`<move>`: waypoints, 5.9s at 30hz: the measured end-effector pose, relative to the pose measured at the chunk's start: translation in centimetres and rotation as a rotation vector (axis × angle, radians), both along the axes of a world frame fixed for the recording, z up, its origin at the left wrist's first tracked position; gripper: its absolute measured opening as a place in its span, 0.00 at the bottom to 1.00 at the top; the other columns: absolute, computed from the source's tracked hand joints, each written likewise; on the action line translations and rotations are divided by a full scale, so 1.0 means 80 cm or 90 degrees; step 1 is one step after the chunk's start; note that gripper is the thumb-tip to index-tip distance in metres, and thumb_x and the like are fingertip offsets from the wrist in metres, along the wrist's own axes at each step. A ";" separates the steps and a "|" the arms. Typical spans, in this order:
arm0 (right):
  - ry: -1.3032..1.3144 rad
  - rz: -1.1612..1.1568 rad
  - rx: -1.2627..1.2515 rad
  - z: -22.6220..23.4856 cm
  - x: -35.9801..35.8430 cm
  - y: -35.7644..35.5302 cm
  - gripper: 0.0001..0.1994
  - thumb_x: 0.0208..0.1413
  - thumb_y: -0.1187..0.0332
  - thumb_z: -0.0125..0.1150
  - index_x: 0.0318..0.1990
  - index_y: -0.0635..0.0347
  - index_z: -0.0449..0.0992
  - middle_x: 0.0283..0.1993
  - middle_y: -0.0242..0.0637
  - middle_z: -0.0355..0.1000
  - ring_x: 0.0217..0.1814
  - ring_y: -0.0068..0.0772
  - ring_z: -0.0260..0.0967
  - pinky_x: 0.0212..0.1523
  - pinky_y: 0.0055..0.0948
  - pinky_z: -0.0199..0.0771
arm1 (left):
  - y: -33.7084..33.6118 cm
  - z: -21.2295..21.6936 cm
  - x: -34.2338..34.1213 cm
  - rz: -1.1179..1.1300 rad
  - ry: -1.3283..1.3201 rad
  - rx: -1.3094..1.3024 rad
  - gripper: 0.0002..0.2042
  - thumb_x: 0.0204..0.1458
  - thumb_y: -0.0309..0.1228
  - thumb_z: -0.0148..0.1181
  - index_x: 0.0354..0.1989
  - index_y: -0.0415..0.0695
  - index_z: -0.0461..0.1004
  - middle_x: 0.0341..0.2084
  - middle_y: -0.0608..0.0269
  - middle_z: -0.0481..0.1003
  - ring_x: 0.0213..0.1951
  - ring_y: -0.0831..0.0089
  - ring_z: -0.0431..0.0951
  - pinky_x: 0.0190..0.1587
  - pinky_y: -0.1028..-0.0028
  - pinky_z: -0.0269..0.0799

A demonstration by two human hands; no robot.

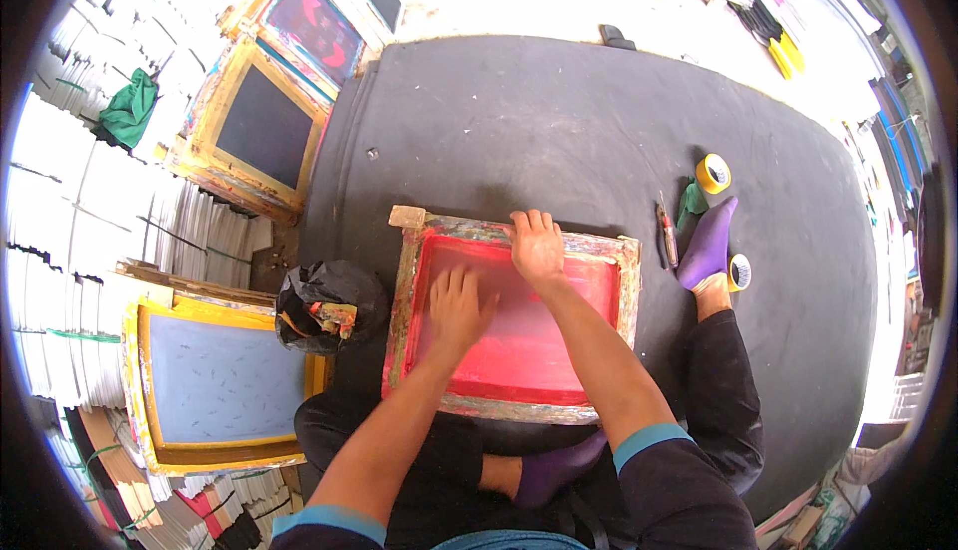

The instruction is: The person sits on the floor and scrapes dried red ink from a screen printing frame using a metal scraper. They wipe the frame with a cloth and discard the removed material into a nearby bag.

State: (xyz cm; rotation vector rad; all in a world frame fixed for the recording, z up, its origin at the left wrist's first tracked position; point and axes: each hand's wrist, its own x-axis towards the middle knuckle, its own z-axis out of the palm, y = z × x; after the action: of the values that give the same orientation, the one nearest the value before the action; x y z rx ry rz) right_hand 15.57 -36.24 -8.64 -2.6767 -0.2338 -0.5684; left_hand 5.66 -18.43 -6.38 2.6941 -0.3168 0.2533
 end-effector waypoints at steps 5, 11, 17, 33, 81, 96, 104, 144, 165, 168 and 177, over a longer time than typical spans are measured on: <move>0.017 -0.001 0.000 -0.004 0.004 0.004 0.05 0.55 0.66 0.62 0.37 0.50 0.80 0.43 0.34 0.73 0.50 0.43 0.70 0.49 0.45 0.69 | -0.011 0.001 0.128 -0.086 -0.045 0.073 0.33 0.48 0.42 0.74 0.63 0.46 0.72 0.64 0.56 0.71 0.67 0.51 0.66 0.70 0.51 0.60; -0.017 0.045 -0.075 -0.011 0.011 -0.004 0.04 0.58 0.67 0.60 0.36 0.55 0.75 0.39 0.37 0.72 0.44 0.43 0.70 0.45 0.43 0.69 | -0.010 -0.017 0.146 -0.126 0.026 0.032 0.27 0.48 0.42 0.73 0.56 0.44 0.78 0.55 0.58 0.78 0.60 0.57 0.73 0.66 0.58 0.67; 0.002 0.054 -0.097 -0.012 0.012 -0.002 0.06 0.58 0.67 0.57 0.40 0.57 0.72 0.39 0.40 0.70 0.46 0.45 0.70 0.47 0.42 0.70 | -0.009 -0.015 0.149 -0.140 -0.012 0.006 0.25 0.47 0.39 0.73 0.54 0.44 0.80 0.52 0.56 0.80 0.57 0.55 0.76 0.63 0.57 0.69; 0.111 0.084 -0.091 -0.014 0.058 -0.006 0.25 0.68 0.45 0.53 0.28 0.56 0.79 0.30 0.41 0.80 0.34 0.45 0.82 0.33 0.43 0.83 | -0.005 -0.012 0.157 -0.161 -0.014 -0.025 0.24 0.43 0.42 0.77 0.47 0.45 0.81 0.46 0.63 0.82 0.50 0.58 0.77 0.57 0.61 0.73; -0.009 0.120 0.034 0.001 -0.003 -0.096 0.06 0.54 0.65 0.68 0.36 0.53 0.82 0.40 0.33 0.73 0.46 0.40 0.72 0.45 0.43 0.72 | -0.001 -0.028 0.159 -0.169 -0.051 0.001 0.30 0.48 0.53 0.70 0.52 0.41 0.81 0.50 0.53 0.82 0.51 0.51 0.78 0.59 0.57 0.72; -0.019 0.087 -0.012 -0.006 -0.034 -0.071 0.06 0.57 0.67 0.64 0.37 0.58 0.74 0.39 0.41 0.72 0.44 0.45 0.72 0.47 0.45 0.73 | -0.009 -0.013 0.153 -0.121 0.023 0.030 0.29 0.48 0.50 0.72 0.54 0.43 0.81 0.52 0.52 0.81 0.56 0.50 0.77 0.61 0.57 0.72; 0.034 -0.001 0.015 0.019 -0.039 -0.124 0.16 0.57 0.63 0.67 0.51 0.56 0.81 0.48 0.37 0.75 0.55 0.45 0.70 0.56 0.47 0.72 | -0.023 -0.010 0.154 -0.216 -0.021 -0.062 0.22 0.53 0.43 0.70 0.53 0.42 0.81 0.52 0.50 0.80 0.56 0.50 0.76 0.61 0.54 0.71; 0.187 -0.079 0.012 0.019 -0.048 -0.114 0.15 0.57 0.60 0.69 0.52 0.42 0.82 0.53 0.32 0.71 0.58 0.46 0.65 0.60 0.47 0.69 | -0.095 -0.044 0.130 -0.321 -0.156 -0.149 0.06 0.54 0.30 0.65 0.32 0.42 0.77 0.31 0.57 0.76 0.39 0.53 0.75 0.45 0.55 0.72; 0.100 -0.014 0.065 0.020 -0.027 -0.092 0.08 0.56 0.66 0.68 0.43 0.47 0.86 0.44 0.28 0.77 0.52 0.40 0.70 0.56 0.42 0.71 | -0.086 -0.035 0.142 -0.200 -0.145 -0.289 0.05 0.62 0.26 0.60 0.39 0.39 0.71 0.37 0.50 0.77 0.41 0.47 0.75 0.45 0.53 0.71; 0.114 -0.027 0.098 0.012 -0.026 -0.088 0.07 0.56 0.65 0.66 0.40 0.45 0.87 0.44 0.28 0.77 0.53 0.40 0.69 0.56 0.44 0.71 | -0.097 -0.044 0.147 -0.159 -0.163 -0.272 0.05 0.63 0.28 0.59 0.40 0.40 0.72 0.35 0.51 0.78 0.39 0.47 0.77 0.43 0.52 0.71; 0.063 0.036 -0.009 -0.001 -0.013 -0.088 0.04 0.55 0.67 0.62 0.37 0.53 0.77 0.42 0.33 0.72 0.51 0.41 0.70 0.51 0.45 0.73 | -0.115 -0.057 0.168 0.070 -0.050 -0.171 0.07 0.65 0.35 0.57 0.42 0.44 0.74 0.33 0.51 0.79 0.39 0.48 0.80 0.43 0.50 0.74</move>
State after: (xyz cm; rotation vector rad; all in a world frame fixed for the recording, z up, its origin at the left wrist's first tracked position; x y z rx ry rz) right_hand 14.55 -43.26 -8.72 -2.6939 -0.2855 -0.4169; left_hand 19.09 -27.61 -10.93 2.4426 -0.1443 0.4047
